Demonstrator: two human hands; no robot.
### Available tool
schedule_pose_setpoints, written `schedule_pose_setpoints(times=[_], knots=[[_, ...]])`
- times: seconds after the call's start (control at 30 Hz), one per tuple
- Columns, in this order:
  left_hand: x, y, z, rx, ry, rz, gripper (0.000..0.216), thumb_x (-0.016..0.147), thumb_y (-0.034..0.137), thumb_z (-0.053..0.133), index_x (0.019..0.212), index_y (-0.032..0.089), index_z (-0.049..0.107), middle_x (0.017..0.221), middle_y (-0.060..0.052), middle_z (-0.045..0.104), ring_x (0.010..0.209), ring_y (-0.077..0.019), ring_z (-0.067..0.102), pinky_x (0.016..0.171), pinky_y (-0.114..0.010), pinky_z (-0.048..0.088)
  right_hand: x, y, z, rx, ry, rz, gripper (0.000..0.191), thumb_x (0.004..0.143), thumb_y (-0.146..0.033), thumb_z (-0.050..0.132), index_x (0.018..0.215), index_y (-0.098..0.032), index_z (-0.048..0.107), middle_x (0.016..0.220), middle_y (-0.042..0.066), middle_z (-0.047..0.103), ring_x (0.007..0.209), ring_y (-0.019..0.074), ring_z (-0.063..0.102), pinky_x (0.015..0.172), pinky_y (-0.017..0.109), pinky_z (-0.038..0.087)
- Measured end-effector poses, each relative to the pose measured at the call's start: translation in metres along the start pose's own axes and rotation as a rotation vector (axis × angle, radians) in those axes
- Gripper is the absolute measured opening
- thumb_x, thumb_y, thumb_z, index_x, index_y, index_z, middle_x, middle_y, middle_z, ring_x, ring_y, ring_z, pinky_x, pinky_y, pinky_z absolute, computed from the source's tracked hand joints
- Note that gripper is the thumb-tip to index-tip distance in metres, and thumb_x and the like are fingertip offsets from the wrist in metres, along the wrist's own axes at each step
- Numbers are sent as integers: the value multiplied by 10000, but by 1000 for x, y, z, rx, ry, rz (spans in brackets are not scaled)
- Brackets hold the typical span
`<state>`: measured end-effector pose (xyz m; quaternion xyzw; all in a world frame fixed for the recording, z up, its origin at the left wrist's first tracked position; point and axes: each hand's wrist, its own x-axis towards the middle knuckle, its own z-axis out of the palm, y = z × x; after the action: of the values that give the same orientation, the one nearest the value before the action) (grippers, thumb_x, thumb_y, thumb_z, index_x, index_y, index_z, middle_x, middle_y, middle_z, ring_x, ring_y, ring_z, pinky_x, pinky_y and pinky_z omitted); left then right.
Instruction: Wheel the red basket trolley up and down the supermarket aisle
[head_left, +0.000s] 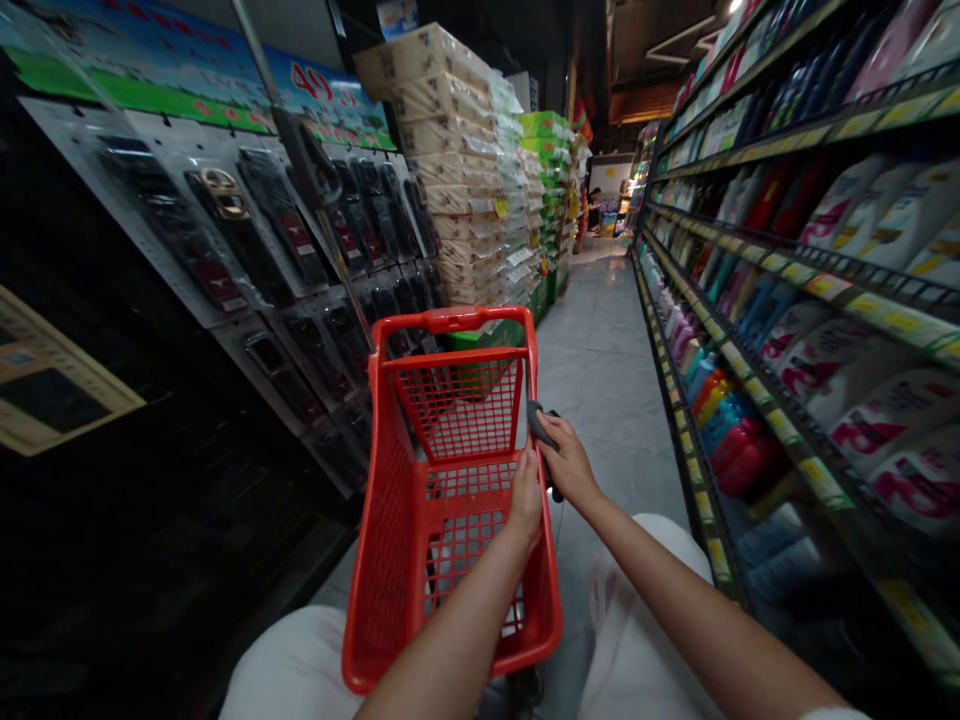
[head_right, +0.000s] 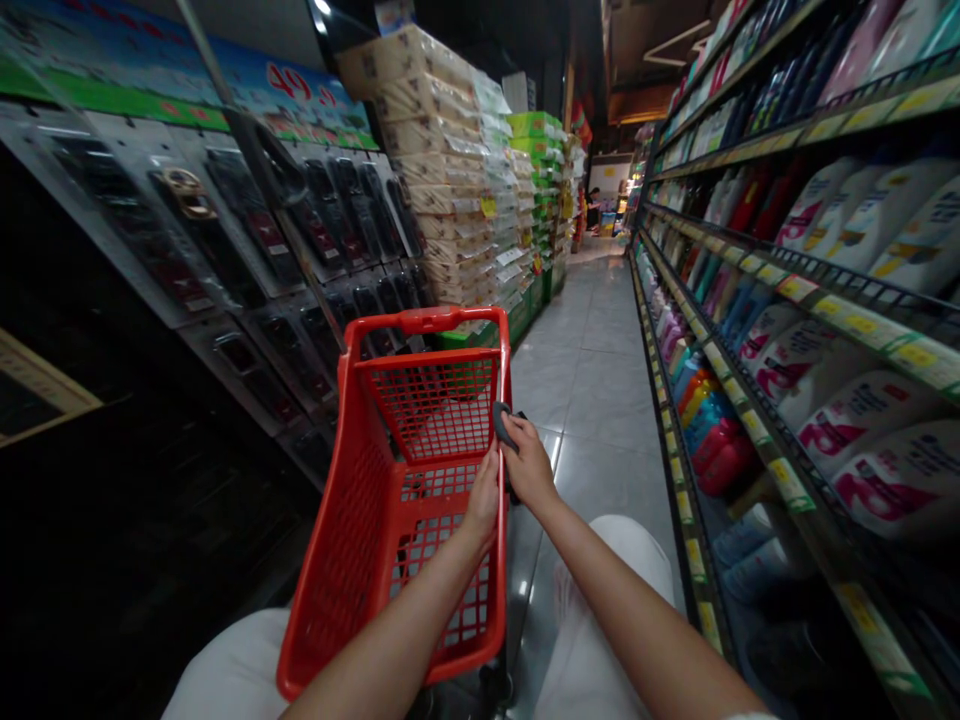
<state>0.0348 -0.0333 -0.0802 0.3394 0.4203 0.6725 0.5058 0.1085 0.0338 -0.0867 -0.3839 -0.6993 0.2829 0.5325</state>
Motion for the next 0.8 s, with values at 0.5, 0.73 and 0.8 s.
schedule_pose_setpoints(times=[0.5, 0.73, 0.8], knots=[[12, 2, -9, 31, -16, 3, 595, 944, 494, 543, 1451, 182, 531, 1601, -100, 387, 1516, -235, 289, 1256, -374, 190, 38, 5, 12, 1, 8, 5, 481, 868, -259, 509, 1324, -219, 658, 1244, 105, 637, 1224, 241, 554, 1126, 446, 399], [15, 17, -29, -19, -142, -51, 487, 915, 447, 611, 1359, 245, 626, 1572, -47, 440, 1496, -238, 337, 1248, -396, 220, 6, 13, 6, 120, -18, 20, 481, 881, -330, 543, 1347, -255, 637, 1319, 73, 625, 1281, 239, 524, 1161, 471, 352], [15, 24, -37, 11, -180, -69, 478, 878, 454, 664, 1307, 244, 668, 1541, -48, 484, 1494, -251, 342, 1250, -411, 208, 28, 13, 11, 107, 16, 28, 496, 861, -309, 539, 1341, -241, 641, 1313, 80, 626, 1288, 245, 512, 1168, 479, 340]])
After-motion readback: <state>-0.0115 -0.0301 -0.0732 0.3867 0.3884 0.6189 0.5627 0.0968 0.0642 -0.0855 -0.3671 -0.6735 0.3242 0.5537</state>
